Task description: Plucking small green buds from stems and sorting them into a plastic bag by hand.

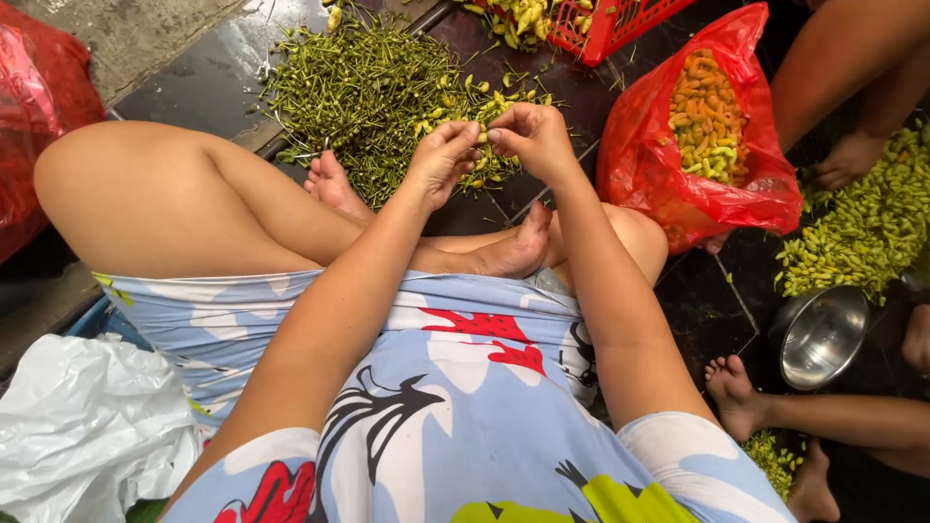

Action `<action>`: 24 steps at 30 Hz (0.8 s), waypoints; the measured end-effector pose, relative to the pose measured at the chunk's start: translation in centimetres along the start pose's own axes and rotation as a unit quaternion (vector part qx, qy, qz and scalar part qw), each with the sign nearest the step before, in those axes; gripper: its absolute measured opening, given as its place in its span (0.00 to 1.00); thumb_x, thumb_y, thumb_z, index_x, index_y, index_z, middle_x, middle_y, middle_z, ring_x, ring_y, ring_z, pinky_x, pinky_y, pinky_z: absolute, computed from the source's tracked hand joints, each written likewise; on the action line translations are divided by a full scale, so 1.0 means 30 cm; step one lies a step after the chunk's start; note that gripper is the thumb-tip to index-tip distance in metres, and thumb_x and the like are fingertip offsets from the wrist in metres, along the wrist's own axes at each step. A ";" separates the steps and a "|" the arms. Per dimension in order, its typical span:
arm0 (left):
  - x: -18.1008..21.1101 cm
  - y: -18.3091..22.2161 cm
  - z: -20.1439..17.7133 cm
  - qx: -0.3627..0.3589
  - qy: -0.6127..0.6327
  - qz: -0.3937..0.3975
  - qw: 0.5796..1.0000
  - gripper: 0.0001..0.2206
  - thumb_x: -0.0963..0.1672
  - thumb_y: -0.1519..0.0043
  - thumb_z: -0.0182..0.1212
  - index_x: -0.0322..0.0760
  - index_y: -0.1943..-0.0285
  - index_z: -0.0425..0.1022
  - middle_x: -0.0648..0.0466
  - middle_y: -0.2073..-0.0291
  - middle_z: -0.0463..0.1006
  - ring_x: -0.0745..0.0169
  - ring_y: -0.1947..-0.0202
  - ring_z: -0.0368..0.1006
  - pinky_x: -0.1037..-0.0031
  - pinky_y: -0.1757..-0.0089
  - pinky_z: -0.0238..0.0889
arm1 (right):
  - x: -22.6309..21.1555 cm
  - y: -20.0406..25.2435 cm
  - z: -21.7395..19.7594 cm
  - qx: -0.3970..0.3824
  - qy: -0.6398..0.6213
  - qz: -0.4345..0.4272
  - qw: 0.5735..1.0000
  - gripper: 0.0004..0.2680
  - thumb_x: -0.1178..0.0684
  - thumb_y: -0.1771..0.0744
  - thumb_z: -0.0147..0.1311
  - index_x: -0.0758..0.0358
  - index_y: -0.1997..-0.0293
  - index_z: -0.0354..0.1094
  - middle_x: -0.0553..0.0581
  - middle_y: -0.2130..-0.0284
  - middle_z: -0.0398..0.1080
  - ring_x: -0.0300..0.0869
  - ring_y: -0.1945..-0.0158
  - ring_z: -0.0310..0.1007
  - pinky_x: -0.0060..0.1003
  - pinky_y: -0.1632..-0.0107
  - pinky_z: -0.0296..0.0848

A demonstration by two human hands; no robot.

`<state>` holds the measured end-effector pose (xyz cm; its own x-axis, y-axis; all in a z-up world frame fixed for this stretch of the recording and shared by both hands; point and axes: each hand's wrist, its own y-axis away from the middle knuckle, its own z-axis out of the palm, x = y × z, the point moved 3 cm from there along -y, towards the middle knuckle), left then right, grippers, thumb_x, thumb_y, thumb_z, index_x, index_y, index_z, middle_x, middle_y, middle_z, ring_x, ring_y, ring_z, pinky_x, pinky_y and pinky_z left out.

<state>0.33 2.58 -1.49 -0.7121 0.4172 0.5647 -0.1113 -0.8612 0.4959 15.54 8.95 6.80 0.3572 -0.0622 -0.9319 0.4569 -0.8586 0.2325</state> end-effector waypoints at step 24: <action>0.101 -0.062 -0.150 0.207 0.167 0.081 0.961 0.06 0.40 0.38 0.59 0.36 0.54 0.76 0.48 0.67 0.78 0.58 0.72 0.74 0.74 0.71 0.67 | 0.209 -0.119 0.040 -0.053 0.263 0.147 0.952 0.23 0.49 0.41 0.72 0.53 0.47 0.61 0.54 0.56 0.71 0.44 0.55 0.69 0.42 0.56 0.67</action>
<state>-4.74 4.16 -3.66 -0.8872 0.1119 0.4477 0.2555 -0.6887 0.6786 15.18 11.03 -0.21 0.8286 -0.0043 -0.5598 0.3434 -0.7859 0.5143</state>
